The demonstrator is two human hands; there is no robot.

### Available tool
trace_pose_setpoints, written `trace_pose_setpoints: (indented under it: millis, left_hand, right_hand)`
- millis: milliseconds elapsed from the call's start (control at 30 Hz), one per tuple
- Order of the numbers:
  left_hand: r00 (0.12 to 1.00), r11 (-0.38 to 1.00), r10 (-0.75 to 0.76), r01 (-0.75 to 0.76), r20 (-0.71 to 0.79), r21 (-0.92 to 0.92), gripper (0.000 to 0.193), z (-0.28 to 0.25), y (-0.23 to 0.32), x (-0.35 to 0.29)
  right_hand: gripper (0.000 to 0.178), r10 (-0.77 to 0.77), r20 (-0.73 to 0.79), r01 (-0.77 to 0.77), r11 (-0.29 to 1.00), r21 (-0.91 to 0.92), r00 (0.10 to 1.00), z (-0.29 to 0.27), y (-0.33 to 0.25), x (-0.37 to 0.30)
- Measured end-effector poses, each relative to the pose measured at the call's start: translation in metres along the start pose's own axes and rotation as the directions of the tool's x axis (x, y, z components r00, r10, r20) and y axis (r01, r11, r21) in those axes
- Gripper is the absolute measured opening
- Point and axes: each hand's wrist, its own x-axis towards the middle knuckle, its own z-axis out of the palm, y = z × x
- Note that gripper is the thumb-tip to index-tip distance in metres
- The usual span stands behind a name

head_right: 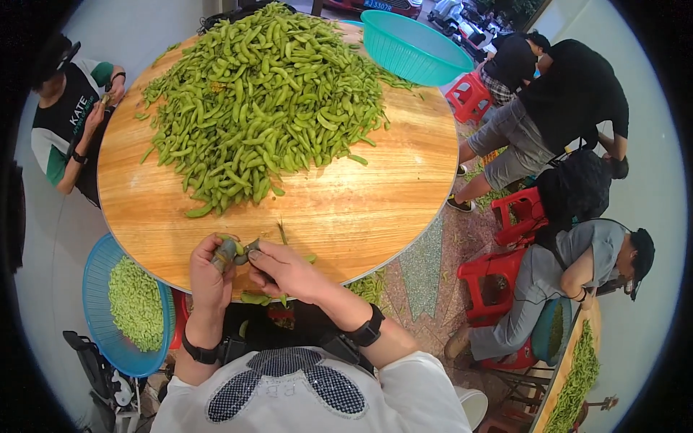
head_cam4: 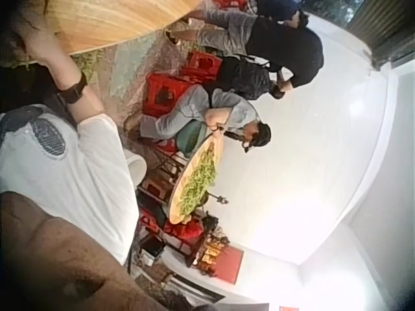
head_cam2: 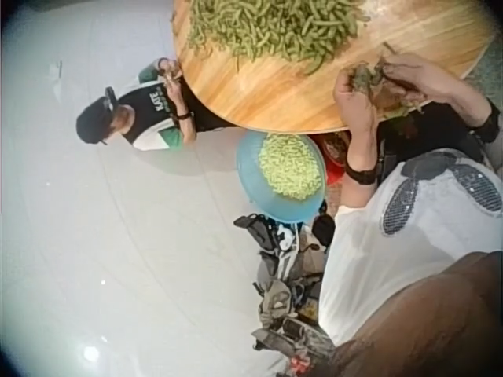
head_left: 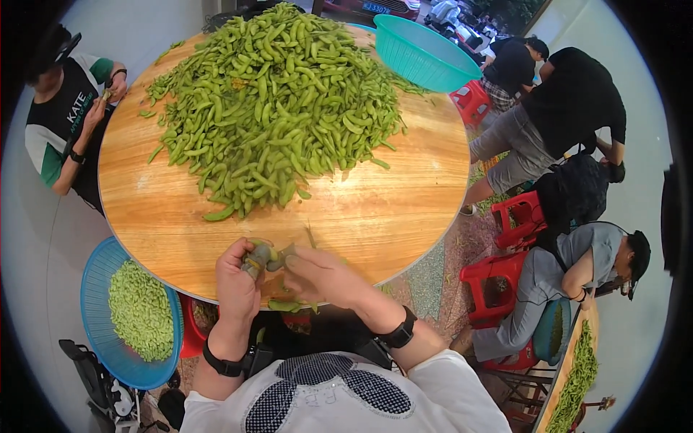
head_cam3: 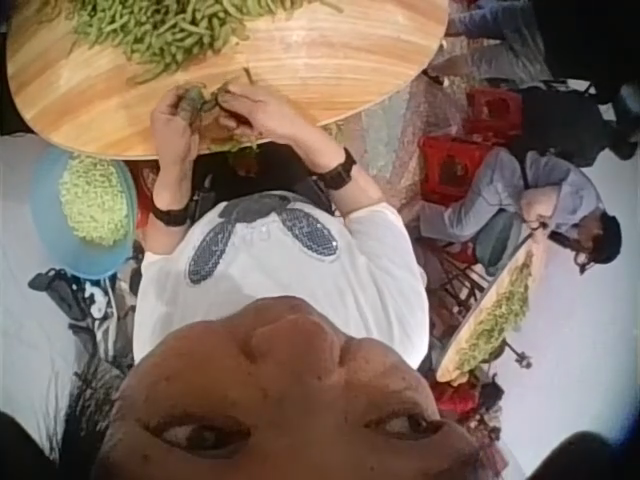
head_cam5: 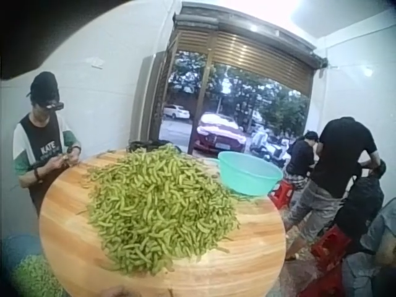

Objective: Peeling edamame pods into a basket at a table with other workers

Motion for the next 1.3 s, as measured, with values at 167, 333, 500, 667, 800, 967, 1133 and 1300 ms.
trace_pose_setpoints:
  millis: [167, 333, 500, 667, 800, 967, 1133, 1300]
  left_hand:
    - [0.991, 0.995, -0.091, 0.094, 0.099, -0.031, 0.010, -0.006, -0.003, -0.005]
    - [0.924, 0.935, -0.261, 0.314, 0.279, -0.164, 0.017, -0.011, 0.005, -0.009]
    - [0.992, 0.929, 0.122, -0.127, 0.037, 0.347, 0.023, -0.007, -0.022, -0.010]
    - [0.996, 0.937, 0.085, -0.082, 0.006, 0.341, 0.023, -0.001, -0.012, -0.009]
    - [0.997, 0.981, -0.074, 0.075, -0.010, 0.177, 0.035, -0.010, -0.005, -0.007]
    - [0.857, 0.642, 0.158, -0.466, 0.491, 0.608, 0.038, -0.007, -0.013, -0.009]
    - [0.954, 0.925, -0.217, 0.134, 0.206, 0.355, 0.029, -0.005, -0.003, -0.016]
    - [0.916, 0.898, -0.387, 0.400, 0.103, -0.183, 0.034, 0.006, 0.006, -0.005]
  right_hand:
    - [0.024, -0.056, -0.017, 0.054, 0.992, -0.112, 0.998, -0.002, 0.009, 0.002]
    - [0.021, 0.116, 0.088, -0.140, 0.926, 0.352, 0.989, -0.003, 0.016, -0.002]
    - [0.019, -0.325, -0.131, 0.248, 0.878, -0.409, 0.936, 0.002, 0.031, 0.010]
    - [0.022, -0.119, -0.090, 0.089, 0.954, -0.287, 0.989, -0.014, 0.026, 0.016]
    - [0.024, -0.481, -0.040, 0.210, 0.454, -0.866, 0.876, -0.028, 0.002, 0.044]
    - [0.030, -0.540, -0.115, -0.023, 0.174, -0.984, 0.834, -0.033, -0.019, 0.089]
    - [0.029, -0.594, -0.023, 0.067, 0.129, -0.989, 0.804, -0.055, -0.003, 0.074]
    - [0.010, -0.114, -0.161, 0.071, 0.965, -0.252, 0.980, -0.035, -0.003, 0.023]
